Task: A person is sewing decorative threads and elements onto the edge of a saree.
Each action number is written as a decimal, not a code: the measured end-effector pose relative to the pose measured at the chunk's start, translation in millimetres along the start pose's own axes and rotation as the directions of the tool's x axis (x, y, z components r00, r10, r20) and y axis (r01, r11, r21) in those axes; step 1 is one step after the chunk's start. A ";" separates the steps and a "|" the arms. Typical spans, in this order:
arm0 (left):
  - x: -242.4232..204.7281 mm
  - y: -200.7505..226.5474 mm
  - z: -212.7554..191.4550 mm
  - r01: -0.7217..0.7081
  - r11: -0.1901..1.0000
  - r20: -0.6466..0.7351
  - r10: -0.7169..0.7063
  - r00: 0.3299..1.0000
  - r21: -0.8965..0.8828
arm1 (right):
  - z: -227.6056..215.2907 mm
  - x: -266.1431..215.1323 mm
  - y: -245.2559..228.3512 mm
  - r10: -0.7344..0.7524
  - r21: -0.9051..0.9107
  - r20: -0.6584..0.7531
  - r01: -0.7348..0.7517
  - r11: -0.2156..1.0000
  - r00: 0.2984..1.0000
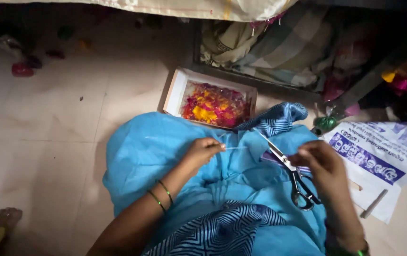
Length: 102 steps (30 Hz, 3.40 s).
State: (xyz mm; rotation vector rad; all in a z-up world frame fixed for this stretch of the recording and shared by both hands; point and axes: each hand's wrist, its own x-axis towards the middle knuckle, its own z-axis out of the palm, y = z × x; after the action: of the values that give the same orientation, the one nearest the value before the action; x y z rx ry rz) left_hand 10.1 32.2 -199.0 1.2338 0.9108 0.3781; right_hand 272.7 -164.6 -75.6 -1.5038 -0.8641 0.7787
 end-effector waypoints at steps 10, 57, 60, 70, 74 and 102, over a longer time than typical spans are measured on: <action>-25.7 27.2 14.1 -0.051 0.668 0.196 0.289 0.937 -0.743 | 69.5 -4.2 39.6 -0.082 -0.020 0.074 0.084 0.996 0.994; -46.5 -37.5 10.1 -0.352 0.936 0.356 0.324 0.876 0.014 | 89.3 -1.2 16.7 -0.121 0.249 0.066 0.101 0.963 0.991; -67.4 4.4 9.4 -0.466 0.759 0.252 0.392 0.885 0.454 | 85.0 3.2 26.4 -0.111 0.203 0.059 0.096 0.974 0.992; 11.6 16.9 38.5 -0.617 0.488 0.114 0.721 0.684 0.617 | 75.7 1.3 17.3 -0.105 0.262 0.038 0.091 0.961 0.994; -11.9 45.0 37.2 -0.491 0.733 0.096 0.511 0.854 0.470 | 67.9 0.5 11.1 -0.071 0.154 0.039 0.065 0.986 0.997; -3.8 171.7 -7.5 -0.145 0.921 0.537 0.333 0.775 -0.362 | 36.8 98.1 -118.4 -0.352 0.469 -0.048 0.332 0.818 0.935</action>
State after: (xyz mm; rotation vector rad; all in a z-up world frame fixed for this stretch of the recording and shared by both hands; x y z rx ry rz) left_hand 39.0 90.5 -39.9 1.0853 0.1390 0.2935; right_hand 280.1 -55.5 38.5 -0.8699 -0.8682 0.6873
